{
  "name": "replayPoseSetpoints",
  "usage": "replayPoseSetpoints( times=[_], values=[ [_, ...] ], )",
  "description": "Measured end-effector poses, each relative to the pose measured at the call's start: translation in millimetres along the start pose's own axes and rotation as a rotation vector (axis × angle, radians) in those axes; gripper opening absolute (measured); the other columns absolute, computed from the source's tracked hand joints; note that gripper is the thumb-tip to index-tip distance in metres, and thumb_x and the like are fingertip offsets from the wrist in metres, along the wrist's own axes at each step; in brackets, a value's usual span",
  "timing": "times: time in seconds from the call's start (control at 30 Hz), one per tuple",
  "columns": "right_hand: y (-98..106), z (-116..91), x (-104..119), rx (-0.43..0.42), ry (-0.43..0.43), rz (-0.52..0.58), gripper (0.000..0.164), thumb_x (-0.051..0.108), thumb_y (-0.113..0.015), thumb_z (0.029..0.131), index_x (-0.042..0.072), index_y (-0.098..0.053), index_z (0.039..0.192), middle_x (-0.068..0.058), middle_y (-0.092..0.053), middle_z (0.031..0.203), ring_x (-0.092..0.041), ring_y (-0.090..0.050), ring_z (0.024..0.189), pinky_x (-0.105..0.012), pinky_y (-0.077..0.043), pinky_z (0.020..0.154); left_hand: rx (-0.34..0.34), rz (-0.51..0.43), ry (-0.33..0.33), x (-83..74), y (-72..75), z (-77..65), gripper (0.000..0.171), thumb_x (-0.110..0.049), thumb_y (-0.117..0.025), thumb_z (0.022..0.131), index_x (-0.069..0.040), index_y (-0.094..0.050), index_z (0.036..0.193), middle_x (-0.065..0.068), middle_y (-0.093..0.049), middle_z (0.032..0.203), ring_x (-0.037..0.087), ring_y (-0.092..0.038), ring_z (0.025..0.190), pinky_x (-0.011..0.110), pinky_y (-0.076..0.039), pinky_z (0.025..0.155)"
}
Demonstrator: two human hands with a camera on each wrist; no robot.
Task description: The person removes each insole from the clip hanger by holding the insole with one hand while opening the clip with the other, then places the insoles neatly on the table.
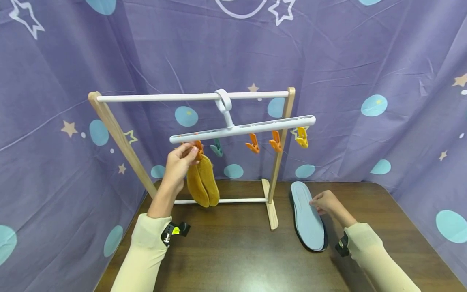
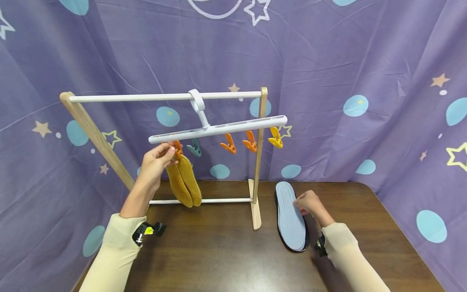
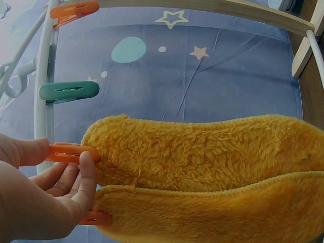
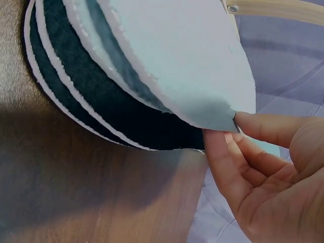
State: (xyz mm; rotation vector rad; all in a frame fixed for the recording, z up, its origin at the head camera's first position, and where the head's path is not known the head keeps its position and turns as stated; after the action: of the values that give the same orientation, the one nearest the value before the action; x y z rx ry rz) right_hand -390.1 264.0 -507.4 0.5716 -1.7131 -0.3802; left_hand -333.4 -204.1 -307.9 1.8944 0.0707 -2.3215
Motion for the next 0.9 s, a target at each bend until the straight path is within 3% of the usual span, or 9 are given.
replayPoseSetpoints(
  times=[0.27,0.57,0.9],
  values=[
    [0.1,-1.5,0.4,-0.050,-0.025,-0.075,0.013,0.000,-0.072,0.088,-0.012,-0.069,0.088,-0.003,-0.060,0.066,-0.013,-0.059,0.062,-0.031,-0.062,0.059,-0.023,-0.002,0.002,1.6,1.3,-1.0,0.041,-0.015,-0.051,0.107,0.007,-0.051,0.142,0.013,-0.062,0.125,0.000,-0.064,0.094,0.016,-0.056,0.082],
    [-3.0,0.3,-7.9,-0.054,-0.048,-0.117,0.012,0.002,-0.073,0.088,-0.006,-0.068,0.080,-0.006,-0.063,0.066,-0.014,-0.063,0.059,-0.031,-0.062,0.058,-0.089,-0.072,-0.045,2.8,4.9,-2.3,0.037,-0.009,-0.056,0.104,0.011,-0.055,0.136,-0.010,-0.066,0.098,0.001,-0.065,0.089,0.014,-0.056,0.077],
    [-4.0,-1.1,-10.5,-0.049,-0.045,-0.102,0.012,0.002,-0.071,0.088,-0.006,-0.067,0.081,-0.007,-0.064,0.069,-0.014,-0.063,0.060,-0.032,-0.062,0.059,-0.159,-0.083,-0.072,0.3,7.2,-3.8,0.036,-0.005,-0.060,0.101,0.013,-0.058,0.132,-0.016,-0.068,0.089,-0.001,-0.065,0.083,0.013,-0.056,0.075]
  ],
)
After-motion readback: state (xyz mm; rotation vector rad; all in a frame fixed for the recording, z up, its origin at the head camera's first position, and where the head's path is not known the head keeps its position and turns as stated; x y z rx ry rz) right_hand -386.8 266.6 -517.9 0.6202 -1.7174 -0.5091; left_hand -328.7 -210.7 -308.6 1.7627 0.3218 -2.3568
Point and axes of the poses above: each hand's wrist, its own z-axis towards the middle knuckle, its own y-axis out of the back of the hand, x = y × z, the point moved 6 cm from there along z, towards the middle knuckle
